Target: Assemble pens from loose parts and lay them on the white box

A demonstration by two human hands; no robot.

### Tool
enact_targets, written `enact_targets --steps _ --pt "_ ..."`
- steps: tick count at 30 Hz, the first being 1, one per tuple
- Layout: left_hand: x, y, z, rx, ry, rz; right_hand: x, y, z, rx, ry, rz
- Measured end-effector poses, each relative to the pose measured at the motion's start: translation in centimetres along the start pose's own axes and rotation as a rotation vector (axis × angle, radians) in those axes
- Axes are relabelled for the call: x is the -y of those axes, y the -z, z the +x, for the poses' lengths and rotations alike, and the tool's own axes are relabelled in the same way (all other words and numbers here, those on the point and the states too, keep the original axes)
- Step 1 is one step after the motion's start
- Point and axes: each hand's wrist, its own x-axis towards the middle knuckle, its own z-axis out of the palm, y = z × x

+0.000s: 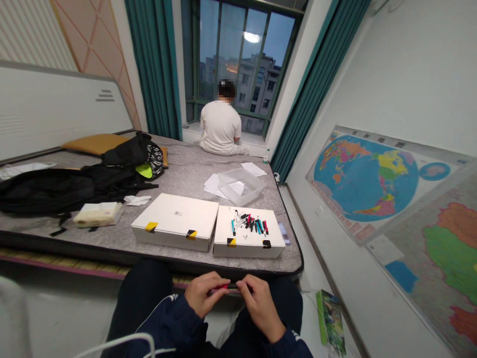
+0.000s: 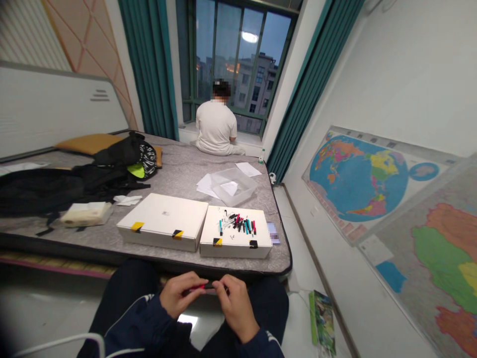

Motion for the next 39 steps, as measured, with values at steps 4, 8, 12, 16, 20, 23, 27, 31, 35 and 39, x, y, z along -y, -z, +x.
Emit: enact_targets --steps 4,8,12,16,20,23,27,31,35,39 --pt "-0.1 0.3 0.1 -0.017 0.002 0.0 0.4 0.3 0.0 0.012 0.033 0.11" --pt "-0.1 0.3 0.1 -0.024 0.014 -0.001 0.4 0.4 0.0 0.001 0.061 0.09" --pt "0.0 -0.2 0.0 -0.029 -0.016 -0.01 -0.2 -0.2 -0.1 -0.016 0.036 -0.014" --pt "0.2 -0.2 0.0 -0.018 -0.023 0.007 -0.5 -0.6 -0.2 -0.007 -0.011 -0.016" --pt "0.3 0.0 0.2 -0.011 0.008 0.007 0.1 0.0 -0.1 0.002 -0.007 0.115" --pt "0.3 0.1 0.2 -0.015 0.009 0.0 0.6 0.5 0.1 -0.008 0.057 0.148" --pt "0.0 0.2 0.3 -0.071 -0.023 0.001 0.8 0.5 0.4 -0.032 0.068 0.14" --pt "-0.1 1.0 0.7 -0.122 0.025 -0.024 -0.2 0.2 0.6 -0.067 0.022 0.165" --pt "0.6 1.2 1.0 -0.254 0.304 -0.204 -1.8 0.0 0.7 -0.163 -0.137 0.319" --pt "1.0 0.3 1.0 -0.355 0.506 -0.543 -2.9 -0.8 0.8 -0.182 -0.26 0.529"
